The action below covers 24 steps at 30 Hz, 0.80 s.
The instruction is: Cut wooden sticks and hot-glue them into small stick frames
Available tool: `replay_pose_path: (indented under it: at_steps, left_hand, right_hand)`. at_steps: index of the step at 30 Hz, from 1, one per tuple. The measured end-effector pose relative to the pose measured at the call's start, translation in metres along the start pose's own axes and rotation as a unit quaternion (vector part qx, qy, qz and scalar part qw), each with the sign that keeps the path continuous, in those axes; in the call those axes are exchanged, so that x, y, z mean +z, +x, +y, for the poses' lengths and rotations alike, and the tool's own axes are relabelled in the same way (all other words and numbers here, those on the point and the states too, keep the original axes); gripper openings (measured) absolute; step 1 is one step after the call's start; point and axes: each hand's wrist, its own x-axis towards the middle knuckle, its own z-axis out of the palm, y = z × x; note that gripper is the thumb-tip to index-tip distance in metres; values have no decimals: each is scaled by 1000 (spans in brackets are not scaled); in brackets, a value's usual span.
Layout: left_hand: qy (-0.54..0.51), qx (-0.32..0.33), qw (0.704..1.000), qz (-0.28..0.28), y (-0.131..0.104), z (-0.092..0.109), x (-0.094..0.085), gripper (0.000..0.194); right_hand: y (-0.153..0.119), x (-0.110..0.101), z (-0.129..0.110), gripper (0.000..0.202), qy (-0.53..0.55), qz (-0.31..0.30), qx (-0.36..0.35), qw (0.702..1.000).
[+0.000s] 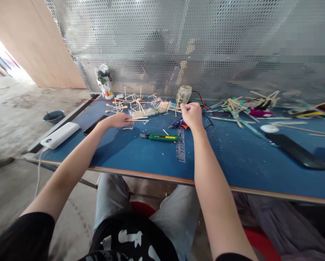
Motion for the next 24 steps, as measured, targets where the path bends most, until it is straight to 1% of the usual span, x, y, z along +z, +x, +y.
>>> replay_pose_path:
  at_steps: [4, 9, 11, 17, 20, 24]
  left_hand:
    - [-12, -5, 1000, -24, -1, 0, -1, 30]
    - [-26, -16, 997, -66, -3, -2, -4, 29]
    - [-26, -28, 996, -75, -5, -2, -6, 32]
    - [-44, -49, 993, -103, -12, -1, -14, 41]
    - [-60, -56, 989, -119, -14, -2, -16, 36]
    - [-60, -66, 988, -126, -12, -5, -12, 35]
  right_hand:
    - [-1, 4, 2, 44, 5, -15, 4, 1000]
    - [-5, 10, 2, 61, 2, -16, 7, 1000]
    - [-5, 12, 3, 64, 3, -16, 7, 1000]
    - [-3, 16, 11, 61, -7, -15, 21, 1000]
    - [-2, 17, 18, 58, -17, -8, 27, 999]
    - [0, 18, 27, 56, -29, 8, 27, 999]
